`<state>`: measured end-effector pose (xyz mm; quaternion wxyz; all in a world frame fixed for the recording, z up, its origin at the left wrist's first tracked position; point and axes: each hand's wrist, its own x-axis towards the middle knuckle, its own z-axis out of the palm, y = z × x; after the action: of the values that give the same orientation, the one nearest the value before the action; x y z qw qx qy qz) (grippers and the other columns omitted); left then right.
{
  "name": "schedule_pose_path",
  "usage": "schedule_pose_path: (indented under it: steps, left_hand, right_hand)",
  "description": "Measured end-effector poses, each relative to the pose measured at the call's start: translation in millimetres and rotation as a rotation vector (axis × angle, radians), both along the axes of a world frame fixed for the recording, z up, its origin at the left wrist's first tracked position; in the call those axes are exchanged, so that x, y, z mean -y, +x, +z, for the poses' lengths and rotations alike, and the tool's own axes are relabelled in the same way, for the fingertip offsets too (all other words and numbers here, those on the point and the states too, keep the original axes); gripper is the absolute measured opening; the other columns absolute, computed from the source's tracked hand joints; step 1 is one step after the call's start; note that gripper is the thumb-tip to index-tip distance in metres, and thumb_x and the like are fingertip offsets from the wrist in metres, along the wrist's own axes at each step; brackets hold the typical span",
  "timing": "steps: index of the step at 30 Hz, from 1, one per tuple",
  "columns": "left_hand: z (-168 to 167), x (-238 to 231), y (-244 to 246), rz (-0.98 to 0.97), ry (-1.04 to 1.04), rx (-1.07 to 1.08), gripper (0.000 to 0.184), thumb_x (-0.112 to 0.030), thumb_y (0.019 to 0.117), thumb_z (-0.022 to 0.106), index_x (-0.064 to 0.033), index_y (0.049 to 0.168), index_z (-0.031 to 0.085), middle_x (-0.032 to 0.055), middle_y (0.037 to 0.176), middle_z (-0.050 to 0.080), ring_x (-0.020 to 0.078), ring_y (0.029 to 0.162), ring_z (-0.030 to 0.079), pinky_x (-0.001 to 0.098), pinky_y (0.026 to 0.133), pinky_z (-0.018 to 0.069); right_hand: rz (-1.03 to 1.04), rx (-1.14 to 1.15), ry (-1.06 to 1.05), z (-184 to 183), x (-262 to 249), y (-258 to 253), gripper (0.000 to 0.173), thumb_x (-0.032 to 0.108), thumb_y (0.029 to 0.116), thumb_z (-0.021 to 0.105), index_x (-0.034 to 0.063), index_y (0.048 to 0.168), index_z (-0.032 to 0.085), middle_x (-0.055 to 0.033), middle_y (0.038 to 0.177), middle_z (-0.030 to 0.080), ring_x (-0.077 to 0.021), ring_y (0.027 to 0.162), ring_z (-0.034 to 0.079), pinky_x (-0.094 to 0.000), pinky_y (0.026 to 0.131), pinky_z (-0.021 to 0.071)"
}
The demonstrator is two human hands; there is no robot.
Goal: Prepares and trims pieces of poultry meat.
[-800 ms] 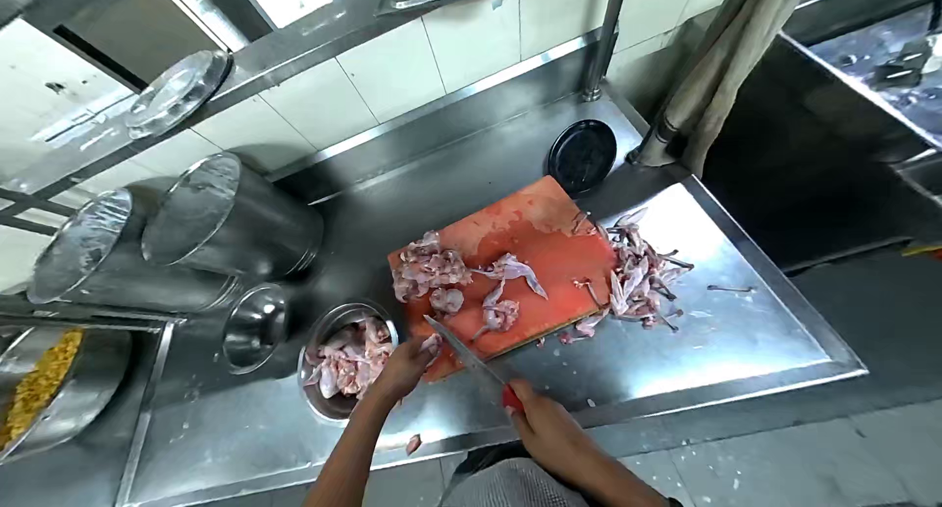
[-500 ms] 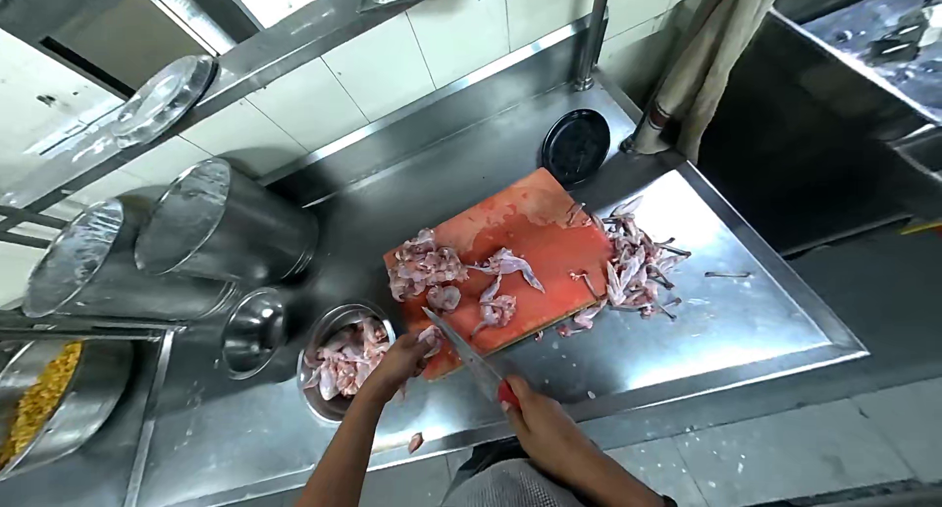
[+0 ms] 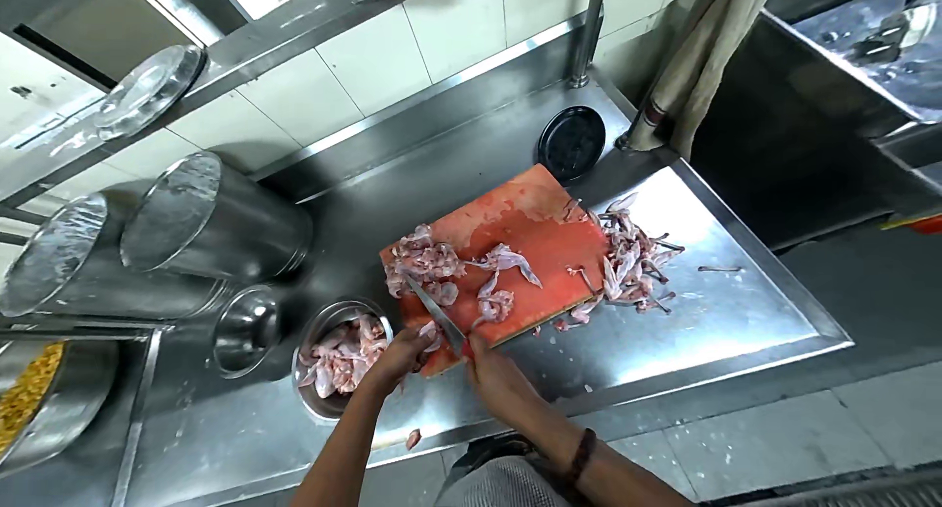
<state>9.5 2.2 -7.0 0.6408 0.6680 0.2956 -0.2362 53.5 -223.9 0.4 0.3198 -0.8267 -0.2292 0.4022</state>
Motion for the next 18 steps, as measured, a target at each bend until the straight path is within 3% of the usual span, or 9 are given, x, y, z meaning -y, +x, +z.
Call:
schedule_pose_path:
  steps: [3, 5, 8, 11, 14, 16, 18]
  left_hand:
    - [-5.1, 1.5, -4.7, 0.186, -0.088, 0.035, 0.024, -0.025, 0.1093, 0.045, -0.0078, 0.1, 0.058, -0.0026, 0.062, 0.048, 0.0059, 0.048, 0.043, 0.021, 0.046, 0.0393]
    - [-9.0, 1.4, -6.9, 0.264, -0.137, 0.056, 0.026, -0.03, 0.1096, 0.044, -0.0094, 0.101, 0.058, -0.0031, 0.062, 0.045, 0.006, 0.047, 0.04, 0.0215, 0.045, 0.0368]
    - [-11.8, 0.2, -9.6, 0.267, -0.169, 0.043, 0.027, -0.031, 0.1098, 0.044, -0.0107, 0.097, 0.056, -0.0038, 0.06, 0.043, 0.0059, 0.045, 0.038, 0.021, 0.043, 0.0349]
    - [-12.7, -0.7, -9.4, 0.234, -0.19, 0.052, 0.027, -0.031, 0.1095, 0.045, -0.0111, 0.095, 0.057, -0.0042, 0.059, 0.043, 0.0053, 0.046, 0.039, 0.0204, 0.044, 0.0356]
    - [-14.3, 1.7, -14.7, 0.306, -0.205, 0.1, 0.026, -0.03, 0.1099, 0.042, -0.0097, 0.103, 0.058, -0.0025, 0.062, 0.047, 0.0064, 0.048, 0.042, 0.0218, 0.045, 0.0386]
    - [-16.9, 6.4, -20.7, 0.394, -0.191, 0.146, 0.029, -0.028, 0.1101, 0.037, -0.0091, 0.112, 0.059, -0.0013, 0.066, 0.052, 0.0082, 0.051, 0.046, 0.0245, 0.047, 0.0415]
    - [-17.8, 11.3, -28.3, 0.491, -0.158, 0.196, 0.031, -0.027, 0.1092, 0.035, -0.0081, 0.117, 0.058, 0.0003, 0.072, 0.058, 0.0098, 0.055, 0.052, 0.0268, 0.05, 0.0465]
  right_hand:
    - [0.006, -0.012, -0.013, -2.5, 12.7, -13.9, 0.048, 0.035, 0.1084, 0.039, 0.0134, 0.151, 0.039, -0.0158, 0.11, 0.07, -0.0345, 0.099, 0.072, -0.0536, 0.087, 0.0581]
    - [0.042, -0.046, -0.046, -5.5, 40.7, -31.5, 0.043, 0.036, 0.1087, 0.04, 0.0132, 0.145, 0.042, -0.0165, 0.104, 0.07, -0.036, 0.095, 0.072, -0.0551, 0.083, 0.0581]
    - [0.083, -0.063, -0.12, -5.8, 53.7, -41.1, 0.038, 0.034, 0.1082, 0.04, 0.014, 0.141, 0.044, -0.0165, 0.102, 0.07, -0.0369, 0.094, 0.072, -0.0553, 0.081, 0.058]
    - [0.095, -0.022, -0.155, 6.9, 27.3, -19.8, 0.039, 0.032, 0.1085, 0.04, 0.0174, 0.144, 0.042, -0.0163, 0.104, 0.069, -0.0375, 0.095, 0.072, -0.056, 0.081, 0.0583]
    - [0.119, -0.026, -0.115, 6.8, 15.1, -2.1, 0.048, 0.033, 0.1081, 0.041, 0.0191, 0.154, 0.035, -0.0177, 0.111, 0.07, -0.0384, 0.101, 0.071, -0.0578, 0.087, 0.0569]
    - [0.069, -0.024, -0.031, 10.5, 33.3, 1.7, 0.047, 0.037, 0.1078, 0.044, 0.0177, 0.151, 0.042, -0.0163, 0.111, 0.07, -0.0361, 0.102, 0.07, -0.0577, 0.088, 0.0558]
    - [-0.056, 0.099, -0.013, 17.4, 54.8, 4.2, 0.044, 0.037, 0.1064, 0.046, 0.0178, 0.145, 0.051, -0.0142, 0.109, 0.072, -0.0339, 0.096, 0.072, -0.0574, 0.083, 0.0572]
